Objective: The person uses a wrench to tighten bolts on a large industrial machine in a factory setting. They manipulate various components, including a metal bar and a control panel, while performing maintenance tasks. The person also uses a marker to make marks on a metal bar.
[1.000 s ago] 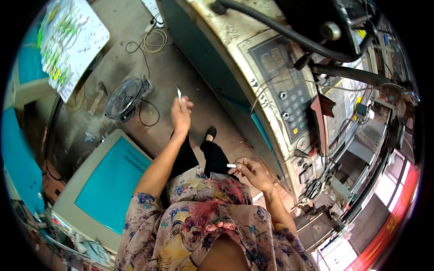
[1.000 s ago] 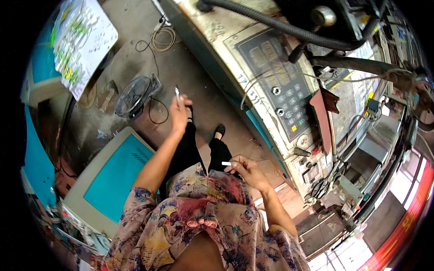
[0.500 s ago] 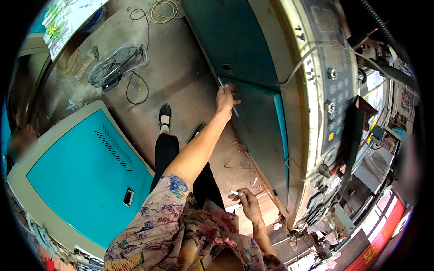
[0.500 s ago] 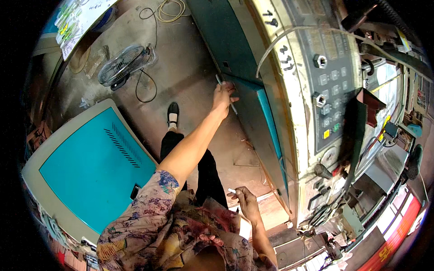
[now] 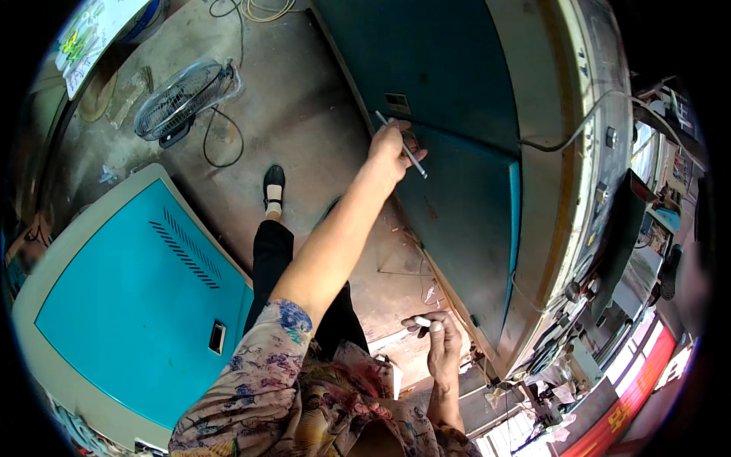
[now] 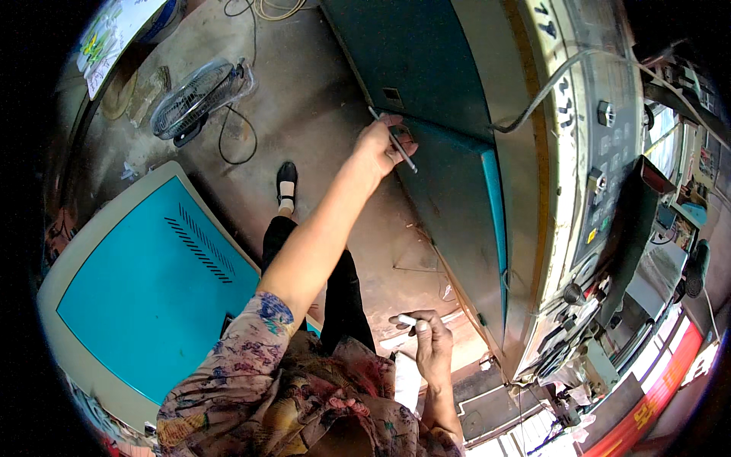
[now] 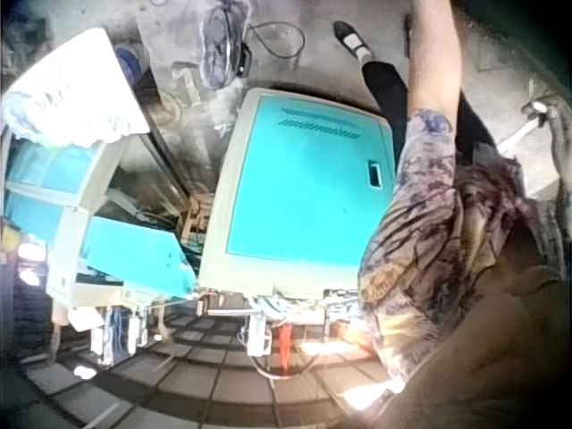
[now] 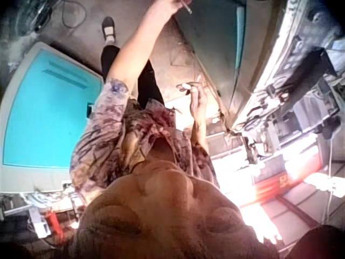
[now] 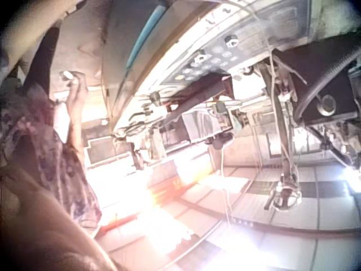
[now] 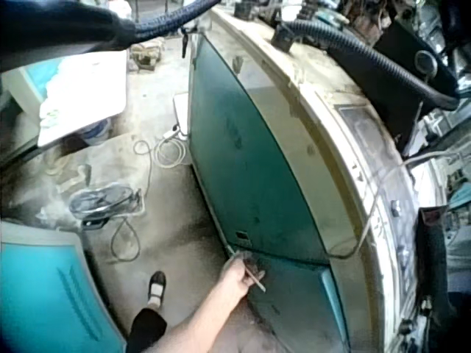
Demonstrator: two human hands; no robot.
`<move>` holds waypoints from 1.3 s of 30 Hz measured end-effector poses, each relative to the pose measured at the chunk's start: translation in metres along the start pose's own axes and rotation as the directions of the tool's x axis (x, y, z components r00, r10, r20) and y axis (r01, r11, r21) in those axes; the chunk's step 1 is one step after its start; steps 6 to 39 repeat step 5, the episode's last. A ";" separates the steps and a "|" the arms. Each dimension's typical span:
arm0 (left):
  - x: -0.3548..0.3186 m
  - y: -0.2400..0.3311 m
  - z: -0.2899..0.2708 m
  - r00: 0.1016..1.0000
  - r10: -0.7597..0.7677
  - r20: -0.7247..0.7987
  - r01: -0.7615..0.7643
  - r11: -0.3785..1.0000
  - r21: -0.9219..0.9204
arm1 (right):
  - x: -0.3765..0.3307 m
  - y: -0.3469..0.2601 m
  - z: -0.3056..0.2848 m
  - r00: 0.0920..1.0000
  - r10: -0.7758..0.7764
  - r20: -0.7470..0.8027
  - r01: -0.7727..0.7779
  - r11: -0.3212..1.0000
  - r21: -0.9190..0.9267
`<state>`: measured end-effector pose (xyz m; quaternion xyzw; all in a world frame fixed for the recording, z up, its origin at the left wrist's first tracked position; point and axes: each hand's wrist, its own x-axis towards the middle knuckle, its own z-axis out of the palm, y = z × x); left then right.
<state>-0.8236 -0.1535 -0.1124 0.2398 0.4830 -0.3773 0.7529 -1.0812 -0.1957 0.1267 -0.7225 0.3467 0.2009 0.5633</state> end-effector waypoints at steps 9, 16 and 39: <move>0.023 -0.003 -0.022 0.998 -0.067 0.012 0.068 0.996 -0.057 | -0.009 -0.002 0.012 0.999 -0.020 0.033 0.024 0.993 -0.116; 0.023 -0.003 -0.022 0.998 -0.067 0.012 0.068 0.996 -0.057 | -0.009 -0.002 0.012 0.999 -0.020 0.033 0.024 0.993 -0.116; 0.023 -0.003 -0.022 0.998 -0.067 0.012 0.068 0.996 -0.057 | -0.009 -0.002 0.012 0.999 -0.020 0.033 0.024 0.993 -0.116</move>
